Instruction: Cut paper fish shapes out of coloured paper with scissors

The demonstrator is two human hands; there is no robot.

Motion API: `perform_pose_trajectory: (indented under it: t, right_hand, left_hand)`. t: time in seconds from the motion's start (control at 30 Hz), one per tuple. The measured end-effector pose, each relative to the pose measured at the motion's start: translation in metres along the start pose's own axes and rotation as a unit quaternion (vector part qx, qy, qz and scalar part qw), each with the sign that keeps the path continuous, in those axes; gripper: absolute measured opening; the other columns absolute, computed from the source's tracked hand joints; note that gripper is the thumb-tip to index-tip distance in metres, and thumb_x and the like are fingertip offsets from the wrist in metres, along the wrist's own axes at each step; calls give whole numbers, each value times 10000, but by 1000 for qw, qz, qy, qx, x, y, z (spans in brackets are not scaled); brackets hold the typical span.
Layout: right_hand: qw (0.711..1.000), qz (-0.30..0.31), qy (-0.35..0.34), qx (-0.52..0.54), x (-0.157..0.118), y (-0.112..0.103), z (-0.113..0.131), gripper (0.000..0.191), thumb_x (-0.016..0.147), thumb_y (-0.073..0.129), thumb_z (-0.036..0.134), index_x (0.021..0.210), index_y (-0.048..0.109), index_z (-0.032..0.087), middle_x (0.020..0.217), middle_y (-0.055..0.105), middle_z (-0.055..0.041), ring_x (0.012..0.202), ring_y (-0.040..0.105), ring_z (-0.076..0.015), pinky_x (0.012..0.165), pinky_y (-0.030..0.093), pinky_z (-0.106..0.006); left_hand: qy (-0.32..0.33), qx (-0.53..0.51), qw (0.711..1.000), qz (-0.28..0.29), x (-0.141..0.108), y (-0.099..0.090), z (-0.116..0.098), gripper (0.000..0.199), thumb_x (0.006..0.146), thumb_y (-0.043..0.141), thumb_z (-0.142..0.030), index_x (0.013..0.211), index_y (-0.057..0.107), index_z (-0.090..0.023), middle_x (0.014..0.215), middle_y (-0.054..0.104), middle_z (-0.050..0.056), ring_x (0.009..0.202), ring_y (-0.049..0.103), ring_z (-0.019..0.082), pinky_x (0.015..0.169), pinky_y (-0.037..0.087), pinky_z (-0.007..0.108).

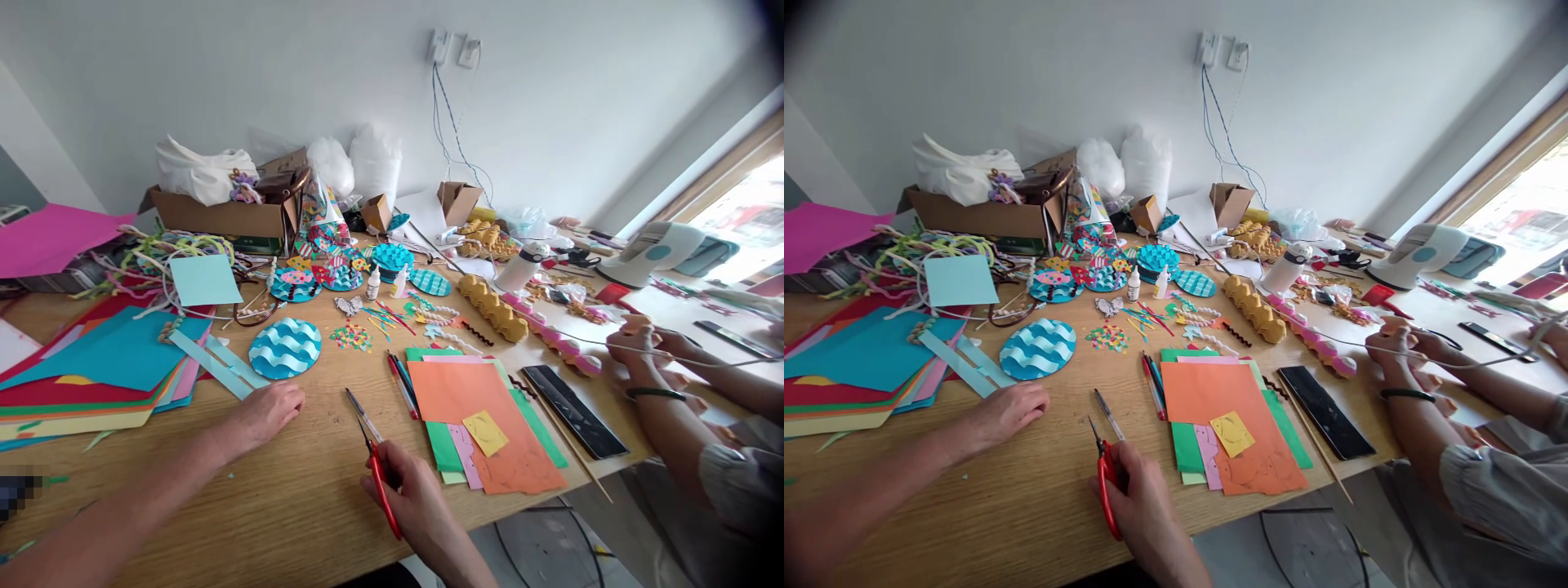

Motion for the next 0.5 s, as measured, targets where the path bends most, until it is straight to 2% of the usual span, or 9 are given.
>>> perform_pose_trajectory:
  t: [0.17, 0.3, 0.4, 0.5]
  right_hand:
    - [1000, 0, -10, 1, -1, 1, 0, 146, 707, 533, 198, 643, 401, 195, 593, 414, 45, 570, 348, -111, 524, 257, -224]
    - [1000, 5, 0, 1, 0, 2, 1, 135, 706, 526, 189, 644, 406, 194, 591, 405, 46, 568, 347, -109, 521, 254, -224]
    - [1000, 7, 1, 2, 1, 3, 1, 119, 699, 523, 185, 648, 416, 190, 593, 407, 44, 571, 349, -110, 522, 255, -225]
    - [1000, 15, -3, 18, 1, 5, -1, 120, 688, 528, 203, 652, 414, 191, 590, 392, 47, 567, 338, -109, 515, 252, -225]
  left_hand:
    - [-12, -32, 999, -16, 1, -8, 5, 205, 804, 469, -69, 671, 559, -196, 730, 624, 4, 707, 583, 165, 645, 443, 268]
    - [-24, -55, 998, -36, 9, -32, 6, 184, 864, 475, -112, 736, 596, -166, 748, 634, -6, 693, 600, 141, 643, 483, 275]
    - [-20, -58, 997, -46, 31, -51, 1, 134, 888, 541, -243, 928, 626, -147, 930, 661, 36, 809, 632, 172, 721, 526, 361]
    - [-13, -57, 997, -43, 67, -59, -4, 275, 881, 559, -300, 1124, 580, -172, 1135, 621, 79, 931, 625, 211, 785, 532, 421]
Point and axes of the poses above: each hand's wrist, its own x-axis towards the middle knuckle, its own y-axis out of the palm, z = x × y, the point moved 10 cm from there along x, towards the middle knuckle
